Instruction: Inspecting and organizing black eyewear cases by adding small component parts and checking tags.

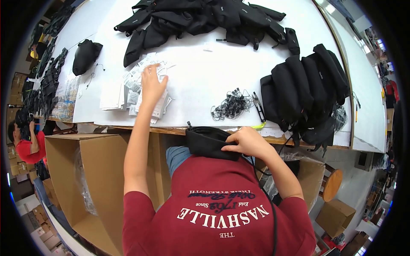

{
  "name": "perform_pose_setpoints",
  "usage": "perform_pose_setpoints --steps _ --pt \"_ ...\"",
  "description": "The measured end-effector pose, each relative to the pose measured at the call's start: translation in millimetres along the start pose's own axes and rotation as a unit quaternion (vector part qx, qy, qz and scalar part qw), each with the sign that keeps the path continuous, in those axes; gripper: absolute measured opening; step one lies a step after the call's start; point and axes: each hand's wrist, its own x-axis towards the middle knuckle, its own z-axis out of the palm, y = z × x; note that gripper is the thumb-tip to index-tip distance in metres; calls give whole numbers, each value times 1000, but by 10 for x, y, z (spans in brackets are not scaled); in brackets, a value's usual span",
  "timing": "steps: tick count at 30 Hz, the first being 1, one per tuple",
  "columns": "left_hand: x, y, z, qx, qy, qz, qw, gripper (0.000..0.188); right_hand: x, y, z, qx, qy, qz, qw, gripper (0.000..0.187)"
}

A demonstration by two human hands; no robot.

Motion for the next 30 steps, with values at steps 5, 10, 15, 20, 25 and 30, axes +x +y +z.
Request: perform_pose_setpoints --steps 5,10,15,20,25,30 --pt "356 -404 96 88 -28 -6 996 41 -20 9 28 -10 14 -14 1000 32" --pt "459 -406 24 -3 35 -31 999 24 -110 1 -4 -69 145 -84 983 24" --pt "275 735 -496 -316 26 13 948 19 -102 -100 -325 -181 217 -112 953 14" --pt "-201 1449 -863 -325 -165 194 911 17 8 -197 -520 -216 281 -145 924 15" --pt "-343 1273 -861 -264 -15 137 955 38 -3 -321 -610 -198 345 -130 908 15" --pt "-831 1258 -326 -752 -131 -178 621 71 84 -403 -508 -145 426 -122 885 18"
